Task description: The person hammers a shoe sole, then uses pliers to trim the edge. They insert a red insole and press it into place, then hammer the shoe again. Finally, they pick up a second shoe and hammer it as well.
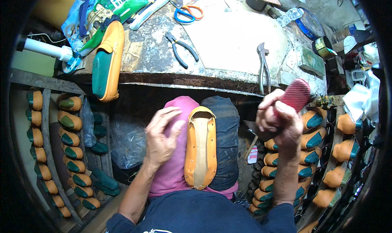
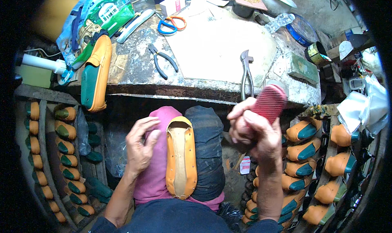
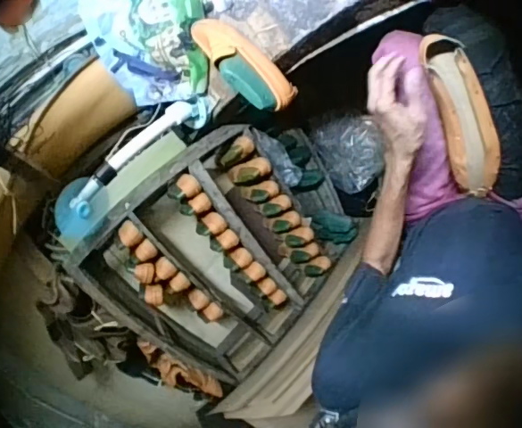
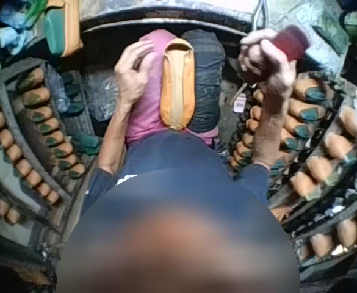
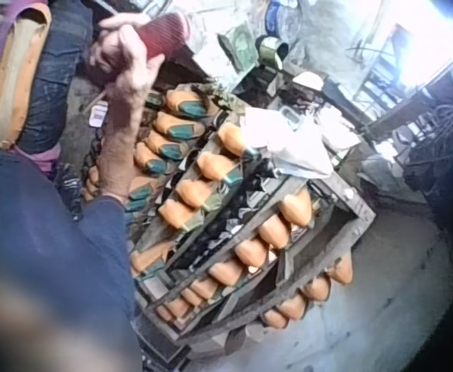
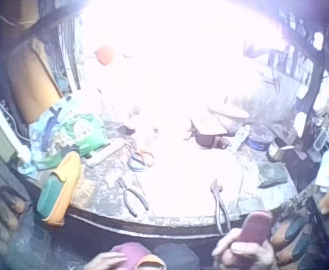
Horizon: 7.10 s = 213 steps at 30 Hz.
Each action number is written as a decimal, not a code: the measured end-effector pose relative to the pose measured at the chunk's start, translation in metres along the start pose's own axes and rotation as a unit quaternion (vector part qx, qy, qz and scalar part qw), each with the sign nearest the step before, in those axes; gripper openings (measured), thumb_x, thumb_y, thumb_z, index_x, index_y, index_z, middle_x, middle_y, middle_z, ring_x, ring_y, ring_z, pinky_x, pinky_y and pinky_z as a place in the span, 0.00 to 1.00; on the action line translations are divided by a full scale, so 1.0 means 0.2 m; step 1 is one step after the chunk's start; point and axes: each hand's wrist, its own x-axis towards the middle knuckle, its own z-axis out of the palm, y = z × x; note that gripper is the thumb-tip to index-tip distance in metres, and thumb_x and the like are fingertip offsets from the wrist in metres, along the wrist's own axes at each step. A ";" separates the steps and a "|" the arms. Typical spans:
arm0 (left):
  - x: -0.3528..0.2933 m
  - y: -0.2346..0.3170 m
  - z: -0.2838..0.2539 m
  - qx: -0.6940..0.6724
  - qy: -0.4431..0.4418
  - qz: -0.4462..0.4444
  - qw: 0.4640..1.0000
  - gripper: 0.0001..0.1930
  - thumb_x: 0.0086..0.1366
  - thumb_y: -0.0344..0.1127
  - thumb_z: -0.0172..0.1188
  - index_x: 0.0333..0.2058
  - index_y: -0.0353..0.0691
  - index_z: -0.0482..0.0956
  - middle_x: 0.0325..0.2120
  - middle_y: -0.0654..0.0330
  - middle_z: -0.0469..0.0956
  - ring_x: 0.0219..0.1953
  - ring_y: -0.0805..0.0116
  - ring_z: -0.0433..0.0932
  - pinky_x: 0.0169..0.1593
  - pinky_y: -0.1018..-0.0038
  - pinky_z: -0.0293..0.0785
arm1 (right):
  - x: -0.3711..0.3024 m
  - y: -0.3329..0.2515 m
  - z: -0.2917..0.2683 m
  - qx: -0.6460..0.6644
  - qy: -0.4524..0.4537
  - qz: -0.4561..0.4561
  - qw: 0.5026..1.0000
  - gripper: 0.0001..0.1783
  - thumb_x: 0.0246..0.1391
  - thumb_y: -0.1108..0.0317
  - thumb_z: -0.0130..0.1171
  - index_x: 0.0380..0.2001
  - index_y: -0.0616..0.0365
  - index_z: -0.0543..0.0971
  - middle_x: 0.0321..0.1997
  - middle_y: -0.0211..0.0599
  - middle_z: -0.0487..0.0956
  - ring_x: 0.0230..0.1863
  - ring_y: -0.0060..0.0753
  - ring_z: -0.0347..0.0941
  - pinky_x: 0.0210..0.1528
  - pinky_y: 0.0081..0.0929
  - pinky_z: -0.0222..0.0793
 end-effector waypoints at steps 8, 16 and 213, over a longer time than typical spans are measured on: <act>0.16 -0.04 0.10 -0.054 -0.072 -0.095 0.991 0.09 0.73 0.31 0.73 0.46 0.31 0.93 0.35 0.52 0.91 0.35 0.65 0.90 0.42 0.68 0.84 | 0.16 0.24 0.22 -0.026 0.052 0.007 0.998 0.14 0.77 0.66 0.57 0.43 0.69 0.82 0.19 0.22 0.65 0.16 0.16 0.59 0.21 0.24 0.61; 0.30 -0.09 0.09 -0.129 -0.161 -0.134 0.969 0.09 0.75 0.32 0.73 0.45 0.32 0.94 0.38 0.59 0.92 0.38 0.75 0.88 0.44 0.73 0.85 | 0.25 0.39 0.16 -0.557 -0.130 -0.167 0.803 0.26 0.57 0.69 0.77 0.59 0.56 0.83 0.43 0.49 0.87 0.45 0.61 0.88 0.48 0.49 0.83; -0.05 0.00 0.11 -0.340 -0.091 -0.139 0.925 0.27 0.71 0.28 0.69 0.67 0.28 0.83 0.70 0.45 0.79 0.72 0.56 0.78 0.79 0.59 0.70 | 0.55 0.32 0.34 -0.044 -0.100 0.107 0.988 0.26 0.83 0.46 0.53 0.41 0.60 0.78 0.18 0.33 0.68 0.17 0.33 0.69 0.25 0.33 0.73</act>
